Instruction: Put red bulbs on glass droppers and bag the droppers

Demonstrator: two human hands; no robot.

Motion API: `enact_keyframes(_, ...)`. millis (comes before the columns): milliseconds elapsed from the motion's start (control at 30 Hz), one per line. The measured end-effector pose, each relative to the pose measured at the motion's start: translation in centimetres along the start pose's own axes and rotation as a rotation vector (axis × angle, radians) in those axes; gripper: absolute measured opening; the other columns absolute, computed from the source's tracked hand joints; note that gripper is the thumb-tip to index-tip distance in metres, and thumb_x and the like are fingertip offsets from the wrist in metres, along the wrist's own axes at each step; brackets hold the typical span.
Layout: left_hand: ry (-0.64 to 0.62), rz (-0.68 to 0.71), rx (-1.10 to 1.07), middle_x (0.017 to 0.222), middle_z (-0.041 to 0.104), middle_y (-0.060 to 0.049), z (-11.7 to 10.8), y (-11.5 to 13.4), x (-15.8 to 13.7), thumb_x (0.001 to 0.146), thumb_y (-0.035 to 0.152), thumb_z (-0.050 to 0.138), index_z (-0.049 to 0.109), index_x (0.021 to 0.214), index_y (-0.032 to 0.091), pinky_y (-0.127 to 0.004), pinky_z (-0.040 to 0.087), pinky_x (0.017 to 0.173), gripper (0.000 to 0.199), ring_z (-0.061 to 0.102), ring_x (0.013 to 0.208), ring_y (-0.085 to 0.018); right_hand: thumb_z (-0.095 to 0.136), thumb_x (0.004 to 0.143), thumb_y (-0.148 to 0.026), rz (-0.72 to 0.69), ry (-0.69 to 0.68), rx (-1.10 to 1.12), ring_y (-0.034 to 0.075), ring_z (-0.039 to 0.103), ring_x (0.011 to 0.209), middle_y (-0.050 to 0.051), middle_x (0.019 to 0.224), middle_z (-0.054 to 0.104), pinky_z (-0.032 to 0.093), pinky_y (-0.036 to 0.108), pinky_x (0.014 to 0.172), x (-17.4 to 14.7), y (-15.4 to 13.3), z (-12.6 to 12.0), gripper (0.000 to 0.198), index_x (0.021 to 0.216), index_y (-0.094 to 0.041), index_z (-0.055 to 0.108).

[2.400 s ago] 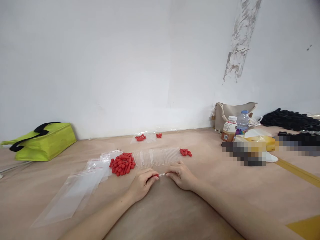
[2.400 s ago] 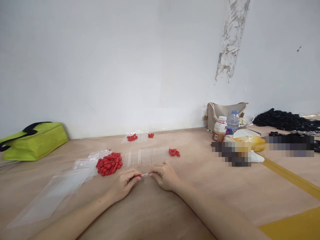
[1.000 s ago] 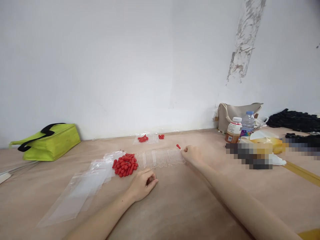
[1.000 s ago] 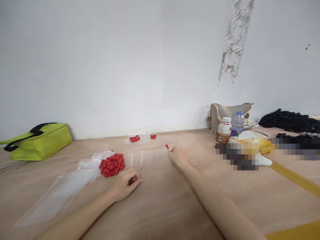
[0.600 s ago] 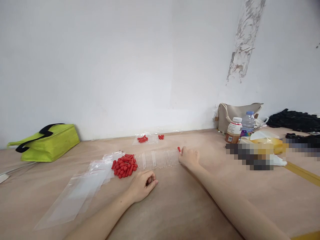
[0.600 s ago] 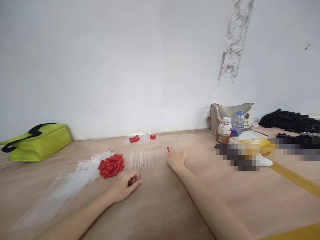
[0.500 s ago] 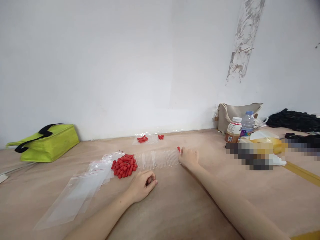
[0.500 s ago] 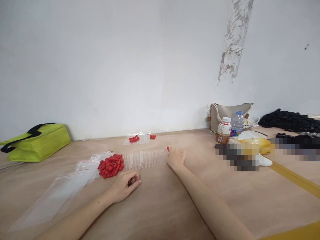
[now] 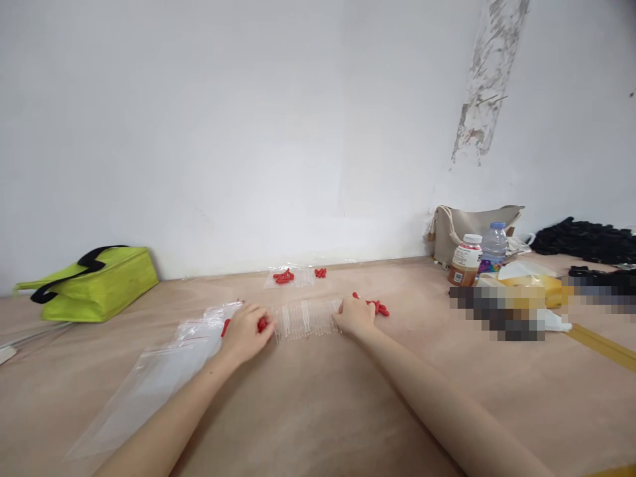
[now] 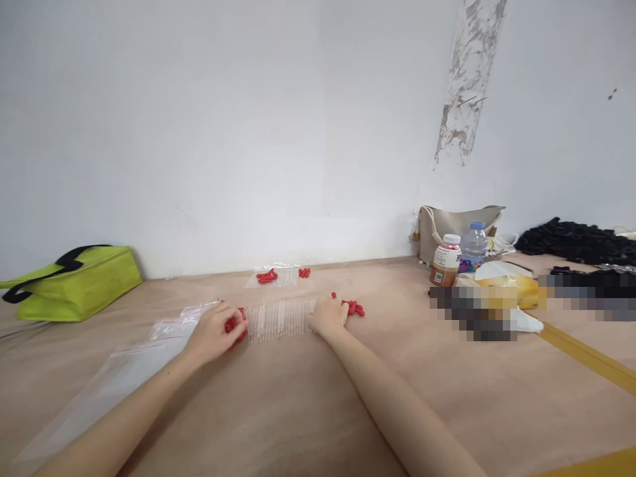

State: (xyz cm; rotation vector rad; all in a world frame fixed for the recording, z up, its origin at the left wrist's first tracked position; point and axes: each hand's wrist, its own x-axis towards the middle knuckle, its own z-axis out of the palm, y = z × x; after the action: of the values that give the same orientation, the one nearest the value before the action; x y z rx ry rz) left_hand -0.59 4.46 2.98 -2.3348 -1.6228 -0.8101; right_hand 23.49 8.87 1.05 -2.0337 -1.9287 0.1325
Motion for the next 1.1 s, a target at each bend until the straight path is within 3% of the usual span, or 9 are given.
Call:
enact_keyframes(100, 0.014, -0.214, 0.075, 0.084, 0.061, -0.003, -0.5, -3.5, 0.8, 0.073, 0.031, 0.051, 0.059, 0.072, 0.02, -0.029, 0.04, 0.075, 0.014, 0.054, 0.083, -0.02, 0.052, 0.068, -0.026, 0.037, -0.039, -0.009, 0.027, 0.053, 0.095, 0.015, 0.093, 0.063, 0.032, 0.038, 0.076, 0.5, -0.7, -0.1, 0.025, 0.086, -0.015, 0.064)
enact_keyframes(233, -0.005, -0.277, 0.103, 0.092, 0.062, -0.006, -0.9, -6.2, 0.9, 0.074, 0.036, 0.051, 0.063, 0.082, 0.02, -0.031, 0.041, 0.077, 0.022, 0.055, 0.09, -0.024, 0.053, 0.067, -0.021, 0.059, -0.078, -0.031, 0.029, 0.052, 0.098, 0.016, 0.096, 0.062, 0.031, 0.042, 0.078, 1.1, -1.5, -0.1, 0.026, 0.09, -0.016, 0.064)
enact_keyframes(600, -0.075, -0.304, 0.13, 0.094, 0.064, -0.004, 0.1, -5.9, 0.8, 0.074, 0.033, 0.051, 0.065, 0.083, 0.022, -0.029, 0.041, 0.077, 0.02, 0.057, 0.09, -0.022, 0.051, 0.067, -0.022, 0.089, -0.155, -0.015, 0.027, 0.057, 0.091, 0.014, 0.096, 0.063, 0.033, 0.041, 0.076, 1.7, -1.5, 0.2, 0.027, 0.089, -0.017, 0.065)
enact_keyframes(733, -0.079, -0.344, 0.156, 0.084, 0.065, -0.004, 0.2, -5.9, 0.9, 0.074, 0.032, 0.05, 0.065, 0.07, 0.021, -0.028, 0.042, 0.072, 0.019, 0.058, 0.084, -0.023, 0.047, 0.072, -0.025, 0.065, -0.125, 0.013, 0.027, 0.057, 0.09, 0.014, 0.096, 0.063, 0.033, 0.04, 0.075, 1.4, -1.1, -0.5, 0.028, 0.091, -0.016, 0.064)
enact_keyframes(833, -0.066, -0.375, 0.165, 0.086, 0.064, -0.006, 0.0, -5.6, 0.9, 0.074, 0.036, 0.049, 0.064, 0.072, 0.021, -0.03, 0.042, 0.071, 0.022, 0.057, 0.085, -0.024, 0.041, 0.076, -0.03, 0.031, -0.073, 0.024, 0.026, 0.057, 0.087, 0.012, 0.09, 0.064, 0.033, 0.037, 0.074, 0.7, -0.2, -1.4, 0.028, 0.085, -0.016, 0.064)
enact_keyframes(933, -0.063, -0.411, 0.16, 0.091, 0.063, -0.007, 0.0, -5.3, 0.9, 0.071, 0.04, 0.052, 0.065, 0.076, 0.022, -0.031, 0.042, 0.07, 0.023, 0.057, 0.086, -0.025, 0.035, 0.081, -0.03, -0.061, 0.06, 0.046, 0.023, 0.056, 0.084, 0.01, 0.086, 0.064, 0.033, 0.033, 0.072, -0.9, 1.3, -1.9, 0.03, 0.078, -0.016, 0.061)
enact_keyframes(1100, -0.092, -0.454, 0.132, 0.084, 0.066, -0.006, 0.5, -4.8, 0.9, 0.068, 0.035, 0.055, 0.066, 0.075, 0.021, -0.029, 0.042, 0.062, 0.018, 0.059, 0.079, -0.024, 0.039, 0.084, -0.028, -0.47, 0.365, 0.129, 0.016, 0.052, 0.074, 0.005, 0.075, 0.061, 0.03, 0.028, 0.069, -4.4, 4.4, -1.1, 0.021, 0.074, -0.016, 0.053)
